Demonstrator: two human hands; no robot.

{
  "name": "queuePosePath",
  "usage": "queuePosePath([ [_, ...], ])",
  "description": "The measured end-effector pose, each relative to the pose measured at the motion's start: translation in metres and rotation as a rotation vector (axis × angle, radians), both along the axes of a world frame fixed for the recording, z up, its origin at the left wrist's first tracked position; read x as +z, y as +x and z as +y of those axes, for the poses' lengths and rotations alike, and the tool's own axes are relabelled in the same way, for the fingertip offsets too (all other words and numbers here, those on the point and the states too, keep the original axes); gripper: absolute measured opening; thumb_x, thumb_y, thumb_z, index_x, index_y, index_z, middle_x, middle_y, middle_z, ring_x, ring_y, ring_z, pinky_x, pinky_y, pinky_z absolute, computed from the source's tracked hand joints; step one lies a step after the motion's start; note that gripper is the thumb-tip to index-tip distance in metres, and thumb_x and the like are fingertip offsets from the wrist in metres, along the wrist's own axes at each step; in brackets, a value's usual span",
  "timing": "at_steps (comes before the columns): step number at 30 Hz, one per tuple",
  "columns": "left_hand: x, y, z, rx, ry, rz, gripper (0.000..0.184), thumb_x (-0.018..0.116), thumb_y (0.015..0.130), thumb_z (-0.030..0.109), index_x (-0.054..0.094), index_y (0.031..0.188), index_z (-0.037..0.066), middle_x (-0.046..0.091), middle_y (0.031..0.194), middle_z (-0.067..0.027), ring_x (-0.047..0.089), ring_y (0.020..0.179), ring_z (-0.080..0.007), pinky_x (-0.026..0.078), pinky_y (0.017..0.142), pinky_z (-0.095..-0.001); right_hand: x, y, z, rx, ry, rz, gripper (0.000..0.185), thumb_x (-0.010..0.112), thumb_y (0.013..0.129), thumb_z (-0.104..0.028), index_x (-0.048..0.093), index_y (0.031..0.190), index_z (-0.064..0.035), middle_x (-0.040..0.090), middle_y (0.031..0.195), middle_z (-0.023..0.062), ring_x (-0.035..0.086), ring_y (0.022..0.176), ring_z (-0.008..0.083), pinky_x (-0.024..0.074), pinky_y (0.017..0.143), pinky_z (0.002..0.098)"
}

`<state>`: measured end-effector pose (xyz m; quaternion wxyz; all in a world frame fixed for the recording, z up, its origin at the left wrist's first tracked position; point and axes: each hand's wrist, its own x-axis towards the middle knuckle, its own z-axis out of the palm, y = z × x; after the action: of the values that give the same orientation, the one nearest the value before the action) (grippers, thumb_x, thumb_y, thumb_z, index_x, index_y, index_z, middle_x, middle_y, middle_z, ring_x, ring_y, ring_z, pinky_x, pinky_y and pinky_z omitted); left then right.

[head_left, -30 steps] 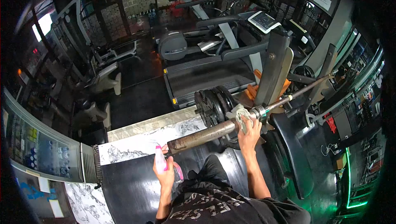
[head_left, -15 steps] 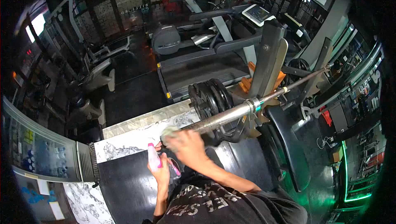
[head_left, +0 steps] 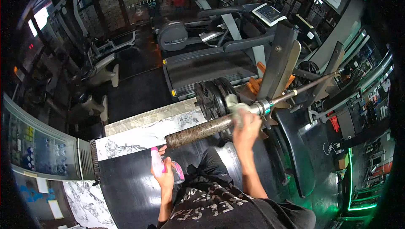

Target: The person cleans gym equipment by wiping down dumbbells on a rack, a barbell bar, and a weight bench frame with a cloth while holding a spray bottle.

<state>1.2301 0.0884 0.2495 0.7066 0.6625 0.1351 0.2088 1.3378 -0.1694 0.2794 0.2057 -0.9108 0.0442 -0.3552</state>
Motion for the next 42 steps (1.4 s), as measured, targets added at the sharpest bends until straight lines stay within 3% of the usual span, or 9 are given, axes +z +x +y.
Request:
queuePosePath([
  [2,-0.002,0.001,0.0,-0.011,0.016,0.006,0.033,0.054,0.088,-0.008,0.049,0.12,-0.006,0.06,0.124,-0.0153,0.054,0.06,-0.0075,0.046,0.057,-0.023,-0.005,-0.008,0.044,0.243,-0.089,0.017,0.042,0.065,0.068,-0.001,0.064,0.109,-0.0101,0.058,0.105,0.015,0.053,0.091,0.0339,0.0431,0.079,0.0451],
  [6,-0.007,0.005,-0.003,-0.011,0.039,-0.003,0.04,0.055,0.088,-0.008,0.047,0.127,-0.006,0.059,0.126,-0.0138,0.054,0.06,-0.0076,0.046,0.057,-0.0233,0.002,-0.034,0.107,0.691,-0.036,0.088,0.049,0.067,0.066,-0.002,0.067,0.112,-0.0182,0.059,0.108,0.0089,0.053,0.096,0.0293,0.0454,0.081,0.0402],
  [11,-0.001,0.003,-0.005,0.0,0.018,-0.001,0.045,0.055,0.088,-0.008,0.045,0.133,-0.005,0.058,0.127,-0.0138,0.054,0.06,-0.0077,0.047,0.057,-0.024,0.007,-0.008,0.041,0.285,-0.006,0.048,0.05,0.063,0.065,0.003,0.068,0.11,-0.0176,0.06,0.1,0.0138,0.056,0.095,0.0333,0.0473,0.081,0.0429],
  [16,-0.003,0.003,-0.002,-0.023,0.035,-0.007,0.038,0.057,0.089,-0.005,0.049,0.127,-0.006,0.058,0.127,-0.014,0.055,0.059,-0.0083,0.046,0.056,-0.0244,0.019,0.013,-0.045,-0.185,-0.069,0.054,0.046,0.066,0.073,0.003,0.065,0.114,-0.0162,0.055,0.112,0.0155,0.054,0.1,0.036,0.0474,0.085,0.0443],
  [21,-0.001,0.003,-0.002,-0.037,0.045,-0.03,0.036,0.057,0.089,-0.005,0.05,0.125,-0.006,0.058,0.127,-0.0141,0.056,0.06,-0.0084,0.046,0.056,-0.0239,0.019,0.021,-0.04,-0.168,-0.022,0.098,0.032,0.069,0.084,-0.014,0.065,0.116,-0.0161,0.056,0.113,0.0133,0.054,0.105,0.0349,0.0482,0.087,0.0439],
  [24,-0.001,0.003,-0.002,-0.033,0.059,-0.028,0.036,0.057,0.089,-0.006,0.05,0.125,-0.006,0.058,0.126,-0.0137,0.056,0.06,-0.0083,0.047,0.056,-0.0236,0.028,0.031,-0.044,-0.106,-0.032,0.053,0.029,0.069,0.084,-0.015,0.066,0.113,-0.0148,0.058,0.109,0.0106,0.055,0.103,0.0344,0.0487,0.086,0.0437],
  [30,-0.002,0.003,0.002,-0.059,0.118,-0.024,0.038,0.058,0.089,-0.006,0.049,0.125,-0.006,0.059,0.125,-0.0133,0.056,0.059,-0.0079,0.048,0.055,-0.0237,0.013,0.027,-0.044,-0.134,-0.132,0.058,0.034,0.072,0.076,-0.009,0.068,0.11,-0.0135,0.062,0.104,0.0111,0.056,0.096,0.0324,0.0475,0.084,0.0416],
  [38,-0.01,-0.004,-0.004,-0.005,0.121,0.026,0.037,0.057,0.089,-0.006,0.049,0.124,-0.005,0.06,0.124,-0.0145,0.056,0.059,-0.0081,0.048,0.056,-0.0245,-0.038,0.003,-0.053,-0.051,0.124,-0.151,0.036,0.071,0.08,-0.007,0.067,0.116,-0.0105,0.062,0.107,0.0123,0.055,0.102,0.0324,0.0444,0.09,0.041],
  [42,-0.013,-0.006,-0.007,0.006,0.058,0.034,0.036,0.057,0.088,-0.008,0.05,0.123,-0.005,0.061,0.123,-0.014,0.055,0.06,-0.0077,0.048,0.057,-0.0246,-0.021,0.002,-0.032,-0.065,0.202,-0.145,0.036,0.068,0.076,-0.003,0.065,0.112,-0.0093,0.059,0.102,0.0135,0.053,0.098,0.033,0.0431,0.086,0.042],
])
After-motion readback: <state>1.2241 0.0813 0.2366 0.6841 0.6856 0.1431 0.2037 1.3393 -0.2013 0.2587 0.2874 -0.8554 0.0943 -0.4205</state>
